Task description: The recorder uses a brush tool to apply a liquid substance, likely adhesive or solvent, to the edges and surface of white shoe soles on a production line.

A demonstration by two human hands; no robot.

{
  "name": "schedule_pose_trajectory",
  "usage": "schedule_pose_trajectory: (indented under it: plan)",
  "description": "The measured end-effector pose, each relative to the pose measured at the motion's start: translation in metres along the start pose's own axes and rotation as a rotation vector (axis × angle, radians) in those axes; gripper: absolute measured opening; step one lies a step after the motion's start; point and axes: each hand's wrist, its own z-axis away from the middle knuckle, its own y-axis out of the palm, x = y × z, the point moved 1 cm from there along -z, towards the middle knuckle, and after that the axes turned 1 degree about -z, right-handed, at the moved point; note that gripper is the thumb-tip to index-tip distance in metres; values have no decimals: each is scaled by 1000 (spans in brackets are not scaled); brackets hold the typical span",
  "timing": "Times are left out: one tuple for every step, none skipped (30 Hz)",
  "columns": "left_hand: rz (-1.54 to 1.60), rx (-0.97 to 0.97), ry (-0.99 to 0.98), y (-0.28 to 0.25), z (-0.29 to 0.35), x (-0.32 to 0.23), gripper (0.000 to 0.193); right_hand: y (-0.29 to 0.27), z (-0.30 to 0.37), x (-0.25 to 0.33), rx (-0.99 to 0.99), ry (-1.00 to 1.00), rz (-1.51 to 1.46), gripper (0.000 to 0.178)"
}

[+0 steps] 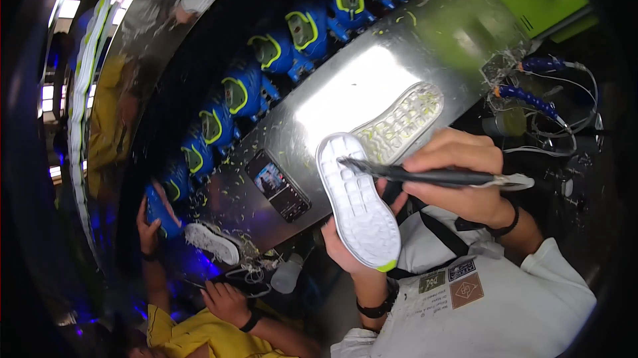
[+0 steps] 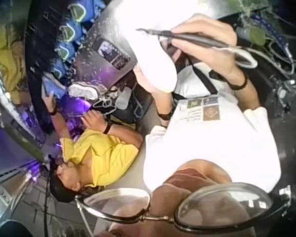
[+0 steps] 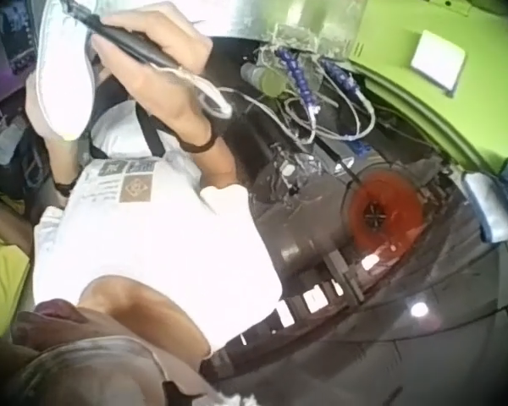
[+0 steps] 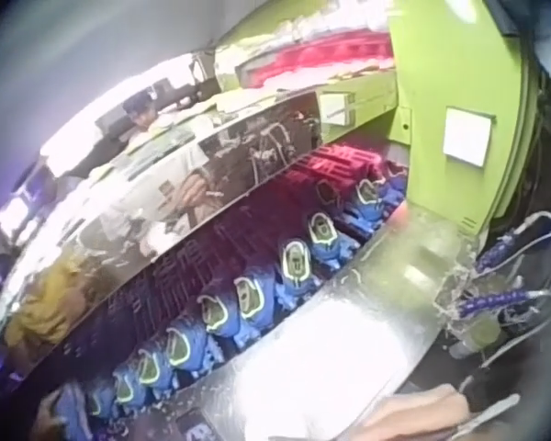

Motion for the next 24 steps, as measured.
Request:
schedule_pose_trajectory:
  plan:
    - [-38,49,-20,7,5,7,72,5,-2,-1,-53,26,8,22]
    - [-2,162,-50,-4,6,11,71,12,-6,0,-49,69,36,21]
    - [35,267,-77,-15,9,12,70,20,-6,3,-43,118,59,20]
    - [66,307,-2,-14,9,14,57,32,2,-8,4,-113,172,18]
    - [97,345,73,-14,10,17,46,44,14,-8,-13,-228,211,17]
    - [-194,139,141,-41,11,16,56,48,21,-6,82,-236,97,16]
    - [-182,46,232,-63,23,14,52,48,27,-5,176,-243,-18,16]
    - [-188,37,234,-64,22,13,52,39,26,-4,293,-180,-107,18]
    - [-195,68,201,-66,18,11,52,29,22,-9,334,-101,-241,21]
    - [-201,98,178,-61,17,7,53,24,16,-3,222,-35,-224,22]
    - [-201,130,133,-58,10,6,53,15,15,-2,95,39,-189,23]
    - [-201,162,89,-56,2,5,55,14,17,0,-14,80,-29,22]
    - [-200,190,60,-49,-2,1,56,17,25,5,-6,89,-35,22]
    - [-195,220,25,-42,-7,-1,57,22,36,13,121,-25,-50,21]
    - [-190,250,-15,-34,-12,-2,59,23,45,18,243,-138,-65,20]
    - [-183,280,-54,-26,-16,-1,61,17,52,22,339,-115,-197,17]
    - [-180,308,-66,-16,-16,-6,63,12,47,26,359,-112,-213,17]
    - [-167,317,-99,12,-28,-3,65,5,37,17,334,51,-334,16]
    - [-52,204,-35,9,-22,1,65,2,29,10,303,218,-449,14]
    - [14,133,31,34,-11,21,66,-11,37,14,181,256,-189,17]
    - [19,227,-38,41,-11,16,67,-6,42,22,198,258,-192,17]
    - [2,228,-151,44,-19,13,70,-1,53,26,267,127,-238,20]
    - [-16,231,-263,47,-25,9,72,1,60,30,336,-6,-283,24]
    - [-44,90,-298,56,-21,0,77,-14,43,38,525,-3,-249,23]
